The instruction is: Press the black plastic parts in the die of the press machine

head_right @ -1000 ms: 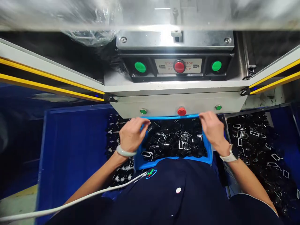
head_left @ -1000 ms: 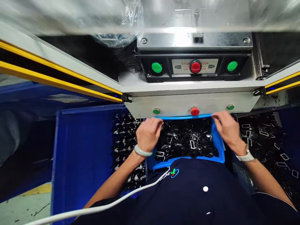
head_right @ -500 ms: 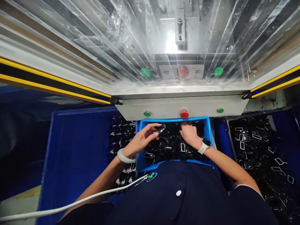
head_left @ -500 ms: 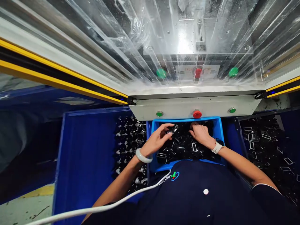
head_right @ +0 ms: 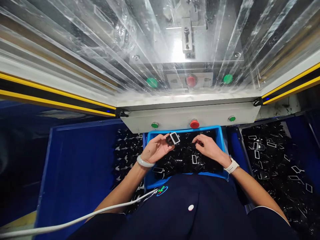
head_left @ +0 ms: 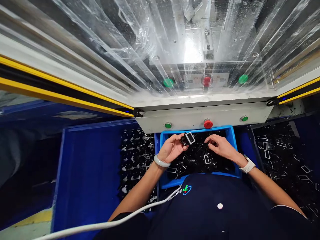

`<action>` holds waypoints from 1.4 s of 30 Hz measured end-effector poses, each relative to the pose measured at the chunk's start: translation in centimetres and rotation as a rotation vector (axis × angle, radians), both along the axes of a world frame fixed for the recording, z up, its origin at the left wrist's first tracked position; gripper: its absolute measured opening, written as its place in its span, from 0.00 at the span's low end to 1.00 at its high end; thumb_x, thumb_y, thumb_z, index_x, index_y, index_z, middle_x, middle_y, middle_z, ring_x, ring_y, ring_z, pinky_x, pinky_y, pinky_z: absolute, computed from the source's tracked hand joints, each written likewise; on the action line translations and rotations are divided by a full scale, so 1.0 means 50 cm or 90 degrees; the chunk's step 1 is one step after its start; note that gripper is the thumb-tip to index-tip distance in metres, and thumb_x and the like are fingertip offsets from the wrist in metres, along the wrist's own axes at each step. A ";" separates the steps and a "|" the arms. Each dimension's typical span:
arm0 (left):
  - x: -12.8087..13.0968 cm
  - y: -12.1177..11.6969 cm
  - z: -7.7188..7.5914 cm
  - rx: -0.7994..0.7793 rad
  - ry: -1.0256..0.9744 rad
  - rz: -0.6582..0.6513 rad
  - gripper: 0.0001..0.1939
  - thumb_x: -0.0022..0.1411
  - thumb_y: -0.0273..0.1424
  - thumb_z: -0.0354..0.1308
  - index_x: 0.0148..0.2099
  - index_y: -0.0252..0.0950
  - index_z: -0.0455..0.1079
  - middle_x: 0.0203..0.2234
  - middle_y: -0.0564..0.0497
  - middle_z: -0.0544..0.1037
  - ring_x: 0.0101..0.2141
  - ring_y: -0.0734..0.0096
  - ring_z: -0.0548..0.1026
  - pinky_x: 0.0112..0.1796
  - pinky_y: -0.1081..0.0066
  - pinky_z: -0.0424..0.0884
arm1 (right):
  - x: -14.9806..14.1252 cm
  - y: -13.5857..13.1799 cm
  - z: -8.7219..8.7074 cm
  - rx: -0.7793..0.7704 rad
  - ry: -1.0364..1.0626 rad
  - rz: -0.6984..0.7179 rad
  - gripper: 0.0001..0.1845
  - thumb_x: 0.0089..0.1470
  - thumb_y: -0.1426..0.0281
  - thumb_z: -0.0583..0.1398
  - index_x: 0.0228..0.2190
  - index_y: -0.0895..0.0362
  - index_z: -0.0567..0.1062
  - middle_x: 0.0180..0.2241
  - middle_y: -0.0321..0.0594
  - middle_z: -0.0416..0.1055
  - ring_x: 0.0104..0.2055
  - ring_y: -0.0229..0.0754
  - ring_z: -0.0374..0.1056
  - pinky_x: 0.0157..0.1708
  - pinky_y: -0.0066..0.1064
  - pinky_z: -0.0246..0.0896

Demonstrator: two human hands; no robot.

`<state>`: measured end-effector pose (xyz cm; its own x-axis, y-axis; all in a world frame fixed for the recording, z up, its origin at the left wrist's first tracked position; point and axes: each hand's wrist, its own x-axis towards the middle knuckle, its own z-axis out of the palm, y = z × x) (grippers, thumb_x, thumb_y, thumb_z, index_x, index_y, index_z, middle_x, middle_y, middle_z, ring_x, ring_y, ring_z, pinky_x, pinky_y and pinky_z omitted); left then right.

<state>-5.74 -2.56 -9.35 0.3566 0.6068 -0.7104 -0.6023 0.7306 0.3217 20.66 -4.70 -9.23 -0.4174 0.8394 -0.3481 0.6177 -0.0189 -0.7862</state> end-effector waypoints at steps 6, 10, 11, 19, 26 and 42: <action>0.004 0.005 -0.001 0.002 -0.021 -0.009 0.05 0.55 0.22 0.56 0.28 0.34 0.67 0.29 0.51 0.72 0.24 0.73 0.69 0.24 0.72 0.70 | 0.026 -0.003 0.046 -0.041 0.104 -0.099 0.13 0.64 0.62 0.62 0.47 0.53 0.79 0.48 0.43 0.77 0.45 0.41 0.75 0.43 0.35 0.74; 0.015 0.004 0.006 0.018 0.003 -0.032 0.04 0.57 0.23 0.58 0.33 0.32 0.74 0.30 0.49 0.76 0.26 0.73 0.72 0.25 0.73 0.72 | 0.019 0.007 0.067 0.001 0.142 -0.201 0.14 0.65 0.60 0.63 0.47 0.53 0.78 0.43 0.40 0.79 0.42 0.41 0.76 0.44 0.36 0.74; 0.019 0.002 0.009 0.035 0.027 -0.041 0.04 0.59 0.24 0.60 0.36 0.32 0.77 0.31 0.48 0.77 0.26 0.73 0.72 0.26 0.74 0.72 | 0.014 0.010 0.073 0.002 0.161 -0.226 0.14 0.64 0.60 0.64 0.47 0.53 0.77 0.41 0.40 0.79 0.41 0.40 0.76 0.43 0.36 0.74; 0.049 -0.018 0.055 0.307 0.215 -0.148 0.23 0.63 0.45 0.71 0.53 0.34 0.81 0.36 0.48 0.78 0.30 0.72 0.76 0.30 0.73 0.73 | -0.043 0.039 0.126 0.090 0.161 -0.178 0.08 0.64 0.63 0.65 0.35 0.53 0.80 0.37 0.39 0.78 0.39 0.40 0.73 0.36 0.33 0.68; 0.070 -0.006 0.072 0.491 0.415 -0.185 0.18 0.67 0.43 0.67 0.53 0.40 0.82 0.40 0.49 0.74 0.30 0.74 0.77 0.35 0.70 0.77 | -0.051 0.062 0.118 0.072 0.177 -0.199 0.07 0.61 0.62 0.67 0.35 0.52 0.80 0.37 0.39 0.77 0.38 0.41 0.73 0.35 0.34 0.70; 0.066 0.135 0.136 0.339 0.229 0.115 0.24 0.45 0.42 0.82 0.39 0.32 0.81 0.36 0.47 0.83 0.34 0.68 0.80 0.34 0.70 0.77 | 0.008 0.315 0.232 0.359 0.117 -0.258 0.11 0.63 0.60 0.64 0.42 0.53 0.80 0.42 0.40 0.79 0.41 0.42 0.75 0.41 0.38 0.76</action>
<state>-2.42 4.21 -2.56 0.0135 0.9358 -0.3522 -0.4883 0.3136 0.8144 21.04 11.08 2.35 -0.0452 0.9722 0.2298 0.5049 0.2208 -0.8345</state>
